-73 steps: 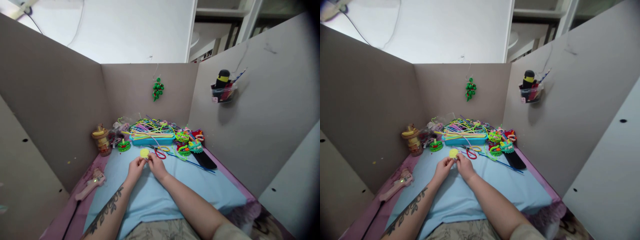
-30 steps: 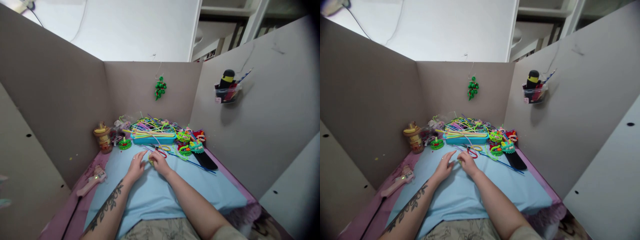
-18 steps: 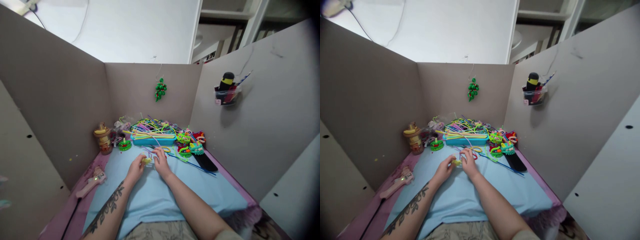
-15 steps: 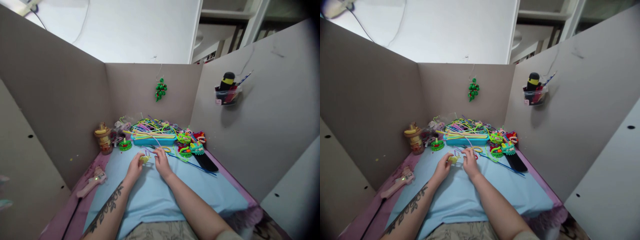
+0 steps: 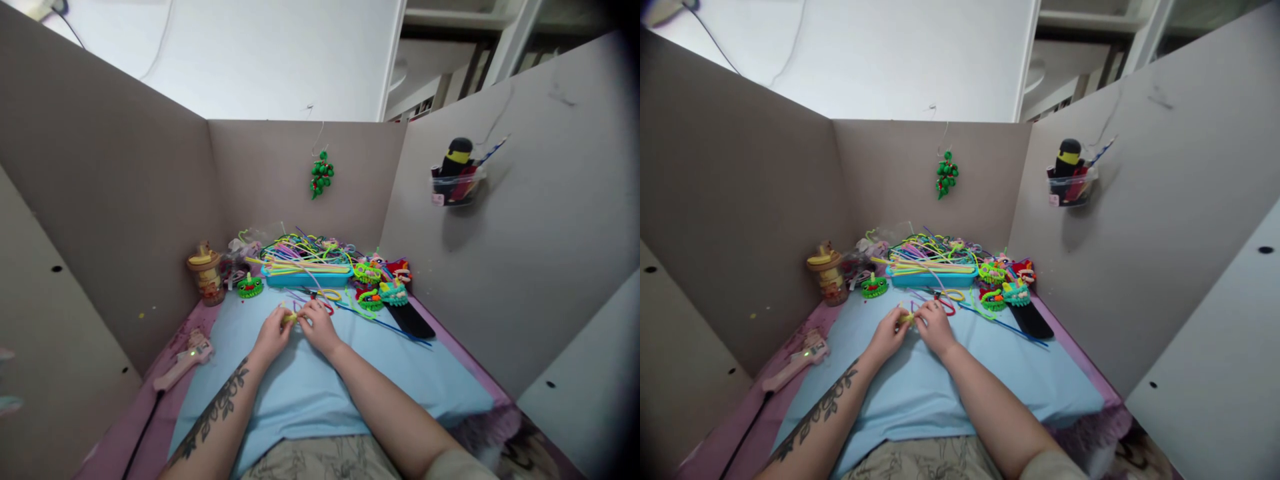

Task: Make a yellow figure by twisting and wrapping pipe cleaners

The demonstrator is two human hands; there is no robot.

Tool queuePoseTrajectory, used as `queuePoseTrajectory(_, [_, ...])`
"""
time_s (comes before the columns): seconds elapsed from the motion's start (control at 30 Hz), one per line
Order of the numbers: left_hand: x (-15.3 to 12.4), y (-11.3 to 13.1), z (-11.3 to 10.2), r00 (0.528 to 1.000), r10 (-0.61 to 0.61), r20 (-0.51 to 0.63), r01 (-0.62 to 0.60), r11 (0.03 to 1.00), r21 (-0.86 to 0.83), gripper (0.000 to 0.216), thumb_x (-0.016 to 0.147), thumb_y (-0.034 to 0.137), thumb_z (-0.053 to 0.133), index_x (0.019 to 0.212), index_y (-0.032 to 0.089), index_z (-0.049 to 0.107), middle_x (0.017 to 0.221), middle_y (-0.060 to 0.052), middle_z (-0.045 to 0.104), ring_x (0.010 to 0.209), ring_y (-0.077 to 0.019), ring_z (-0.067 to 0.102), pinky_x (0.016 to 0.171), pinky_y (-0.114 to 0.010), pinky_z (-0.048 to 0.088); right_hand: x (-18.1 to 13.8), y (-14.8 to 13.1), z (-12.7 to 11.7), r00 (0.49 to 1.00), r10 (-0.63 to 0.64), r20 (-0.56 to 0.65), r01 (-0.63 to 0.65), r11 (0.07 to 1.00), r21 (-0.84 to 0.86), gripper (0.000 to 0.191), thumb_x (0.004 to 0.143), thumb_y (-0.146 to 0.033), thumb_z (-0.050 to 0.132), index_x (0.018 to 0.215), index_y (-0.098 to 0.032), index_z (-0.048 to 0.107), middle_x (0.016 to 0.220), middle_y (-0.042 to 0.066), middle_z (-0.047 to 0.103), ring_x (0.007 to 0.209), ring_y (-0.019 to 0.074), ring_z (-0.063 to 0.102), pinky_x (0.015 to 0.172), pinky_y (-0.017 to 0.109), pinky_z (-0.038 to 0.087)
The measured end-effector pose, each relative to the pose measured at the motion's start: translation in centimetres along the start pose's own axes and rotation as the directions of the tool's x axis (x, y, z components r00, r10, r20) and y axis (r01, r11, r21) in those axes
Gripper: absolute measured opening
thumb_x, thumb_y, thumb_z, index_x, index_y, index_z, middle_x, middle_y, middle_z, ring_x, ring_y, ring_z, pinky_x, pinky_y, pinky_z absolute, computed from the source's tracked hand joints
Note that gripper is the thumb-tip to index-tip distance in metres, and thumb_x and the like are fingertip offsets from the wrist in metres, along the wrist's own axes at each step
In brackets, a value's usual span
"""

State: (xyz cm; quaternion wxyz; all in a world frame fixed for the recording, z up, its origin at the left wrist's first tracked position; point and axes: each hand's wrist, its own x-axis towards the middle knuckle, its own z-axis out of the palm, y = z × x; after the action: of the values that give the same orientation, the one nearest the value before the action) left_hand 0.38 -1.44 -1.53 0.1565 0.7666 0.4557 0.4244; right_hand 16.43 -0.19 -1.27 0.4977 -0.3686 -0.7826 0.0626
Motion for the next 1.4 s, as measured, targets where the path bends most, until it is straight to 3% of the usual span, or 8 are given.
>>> queuePoseTrajectory(0.17, [-0.2,-0.1,-0.2,0.999,0.048,-0.001,-0.048,0.998,0.028,0.028,0.081,0.019,0.045,0.108,0.022,0.052,0.105,-0.007,0.058,0.094,-0.0193,0.056,0.083,-0.032,0.045,-0.1,0.5,0.3,0.999,0.042,-0.004,-0.042,0.998,0.04,0.011,0.077,-0.013,0.055,0.075,-0.021,0.063,0.078,0.003,0.055,0.083,0.0188,0.05,0.082,0.035,0.04])
queuePoseTrajectory(0.3, [-0.2,0.1,-0.2,0.997,0.07,0.038,-0.071,0.997,0.029,0.03,0.08,0.014,0.042,0.106,0.022,0.054,0.103,-0.006,0.058,0.096,-0.0194,0.055,0.084,-0.032,0.044,0.0,0.8,0.4,0.995,0.103,-0.011,-0.102,0.991,0.084,0.01,0.076,-0.013,0.056,0.074,-0.021,0.062,0.078,0.003,0.055,0.084,0.0189,0.052,0.082,0.035,0.041])
queuePoseTrajectory(0.47, [0.1,0.0,0.1,0.999,-0.032,-0.012,0.031,0.991,-0.13,0.027,0.078,0.014,0.044,0.102,0.02,0.053,0.101,-0.006,0.059,0.09,-0.0175,0.056,0.08,-0.03,0.045,0.0,1.1,0.7,0.973,0.222,-0.059,-0.218,0.973,0.074,0.02,0.073,-0.02,0.063,0.092,-0.023,0.066,0.106,0.007,0.052,0.105,0.0231,0.047,0.094,0.042,0.037])
queuePoseTrajectory(0.6, [0.3,0.4,0.0,0.997,-0.07,0.017,0.072,0.966,-0.25,0.021,0.077,0.015,0.046,0.096,0.018,0.053,0.094,-0.005,0.059,0.08,-0.0156,0.055,0.072,-0.027,0.046,-0.3,1.4,1.0,0.983,0.18,0.042,-0.184,0.973,0.135,0.022,0.075,-0.021,0.061,0.096,-0.024,0.066,0.128,0.008,0.043,0.121,0.0247,0.038,0.102,0.045,0.031])
queuePoseTrajectory(0.73, [0.4,0.8,-0.2,0.997,-0.082,-0.015,0.074,0.949,-0.307,0.019,0.075,0.016,0.049,0.094,0.018,0.052,0.09,-0.004,0.058,0.081,-0.0155,0.054,0.074,-0.028,0.045,-0.3,1.4,1.2,0.98,0.189,0.058,-0.195,0.968,0.158,0.012,0.077,-0.022,0.059,0.088,-0.022,0.065,0.128,0.009,0.044,0.122,0.0238,0.039,0.102,0.045,0.032])
queuePoseTrajectory(0.87, [0.5,0.6,-0.2,0.995,-0.1,-0.023,0.084,0.921,-0.381,0.02,0.073,0.019,0.05,0.094,0.017,0.052,0.088,-0.003,0.057,0.08,-0.0152,0.054,0.073,-0.027,0.045,-0.2,1.3,1.2,0.987,0.122,0.105,-0.139,0.977,0.164,0.016,0.079,-0.018,0.055,0.092,-0.021,0.064,0.131,0.009,0.042,0.123,0.0228,0.038,0.102,0.044,0.032])
queuePoseTrajectory(1.17, [0.9,1.0,-0.6,0.968,-0.251,0.015,0.215,0.794,-0.569,0.024,0.071,0.031,0.057,0.089,0.018,0.047,0.073,0.001,0.052,0.064,-0.0114,0.05,0.06,-0.023,0.043,-0.2,0.8,0.6,0.999,0.033,-0.013,-0.032,0.997,0.073,0.017,0.081,-0.018,0.056,0.091,-0.024,0.068,0.102,0.007,0.056,0.1,0.0208,0.05,0.09,0.04,0.041])
queuePoseTrajectory(1.4, [0.9,0.5,-0.6,0.952,-0.292,-0.092,0.211,0.842,-0.497,0.03,0.067,0.035,0.061,0.09,0.017,0.052,0.081,-0.001,0.057,0.073,-0.0141,0.054,0.067,-0.024,0.044,0.0,0.4,0.1,0.999,-0.037,-0.033,0.038,0.999,0.014,0.018,0.083,-0.021,0.055,0.092,-0.026,0.07,0.097,0.007,0.059,0.096,0.0204,0.052,0.084,0.039,0.044])
